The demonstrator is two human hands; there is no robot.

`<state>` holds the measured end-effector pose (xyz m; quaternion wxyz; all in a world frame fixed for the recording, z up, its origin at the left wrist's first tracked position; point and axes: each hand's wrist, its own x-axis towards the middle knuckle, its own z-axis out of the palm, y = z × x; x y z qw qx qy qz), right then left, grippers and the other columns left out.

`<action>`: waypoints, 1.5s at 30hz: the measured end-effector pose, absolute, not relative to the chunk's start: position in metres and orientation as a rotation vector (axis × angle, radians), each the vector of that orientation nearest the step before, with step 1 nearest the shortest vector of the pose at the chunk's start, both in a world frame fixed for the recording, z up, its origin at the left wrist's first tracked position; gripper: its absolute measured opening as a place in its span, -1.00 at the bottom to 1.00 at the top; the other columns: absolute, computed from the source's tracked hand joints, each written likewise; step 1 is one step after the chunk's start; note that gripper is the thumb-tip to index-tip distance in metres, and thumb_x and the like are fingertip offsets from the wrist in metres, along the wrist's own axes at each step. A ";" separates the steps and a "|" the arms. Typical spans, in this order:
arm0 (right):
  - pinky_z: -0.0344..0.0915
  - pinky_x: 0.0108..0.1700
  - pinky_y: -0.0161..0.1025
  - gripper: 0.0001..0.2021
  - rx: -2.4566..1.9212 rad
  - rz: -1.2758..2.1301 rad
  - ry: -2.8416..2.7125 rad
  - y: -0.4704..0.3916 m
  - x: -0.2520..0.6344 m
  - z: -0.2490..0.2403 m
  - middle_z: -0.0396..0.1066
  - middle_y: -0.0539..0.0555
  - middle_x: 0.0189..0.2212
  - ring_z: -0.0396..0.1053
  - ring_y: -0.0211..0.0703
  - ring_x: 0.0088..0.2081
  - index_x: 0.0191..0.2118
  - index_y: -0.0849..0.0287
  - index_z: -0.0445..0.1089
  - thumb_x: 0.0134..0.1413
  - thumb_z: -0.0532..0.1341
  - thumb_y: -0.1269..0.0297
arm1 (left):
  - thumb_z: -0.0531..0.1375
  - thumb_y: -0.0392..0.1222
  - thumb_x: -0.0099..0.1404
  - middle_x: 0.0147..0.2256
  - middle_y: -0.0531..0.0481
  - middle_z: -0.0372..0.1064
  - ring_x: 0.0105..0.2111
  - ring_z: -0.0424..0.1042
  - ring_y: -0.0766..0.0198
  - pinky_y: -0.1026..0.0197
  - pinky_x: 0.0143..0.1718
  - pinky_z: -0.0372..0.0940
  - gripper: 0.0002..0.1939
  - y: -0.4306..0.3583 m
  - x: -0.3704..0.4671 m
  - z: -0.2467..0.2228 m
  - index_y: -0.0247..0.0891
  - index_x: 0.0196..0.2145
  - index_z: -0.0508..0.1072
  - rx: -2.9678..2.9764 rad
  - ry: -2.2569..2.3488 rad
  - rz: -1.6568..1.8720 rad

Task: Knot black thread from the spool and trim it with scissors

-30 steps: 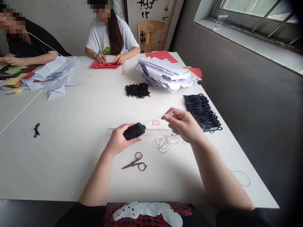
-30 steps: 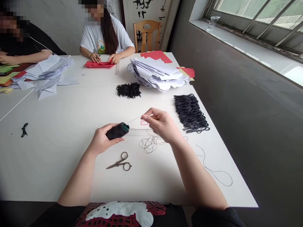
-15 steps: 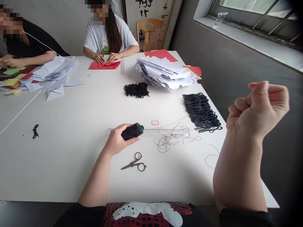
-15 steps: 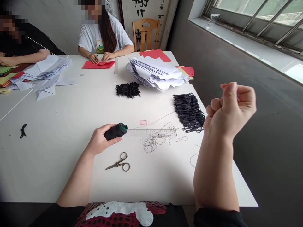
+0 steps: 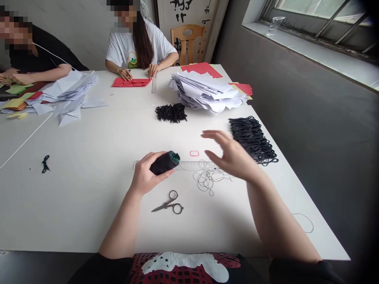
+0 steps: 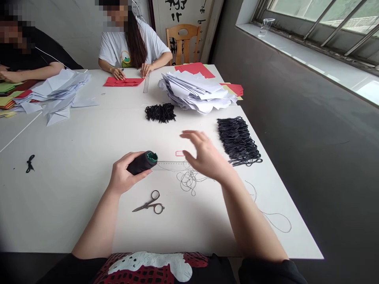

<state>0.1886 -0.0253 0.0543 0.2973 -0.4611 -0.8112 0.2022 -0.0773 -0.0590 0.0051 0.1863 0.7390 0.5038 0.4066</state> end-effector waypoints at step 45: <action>-0.34 -0.67 -0.30 -0.76 -0.924 0.179 -0.795 -0.007 0.240 0.071 0.23 -0.02 -0.43 -0.17 -0.49 -0.72 -0.47 0.08 0.09 0.14 0.17 0.25 | 0.20 0.16 0.23 -0.40 -0.02 0.40 -0.37 0.49 0.29 0.23 -0.28 0.46 -0.60 -0.036 -0.098 -0.002 -0.28 -0.28 0.38 0.294 1.117 1.680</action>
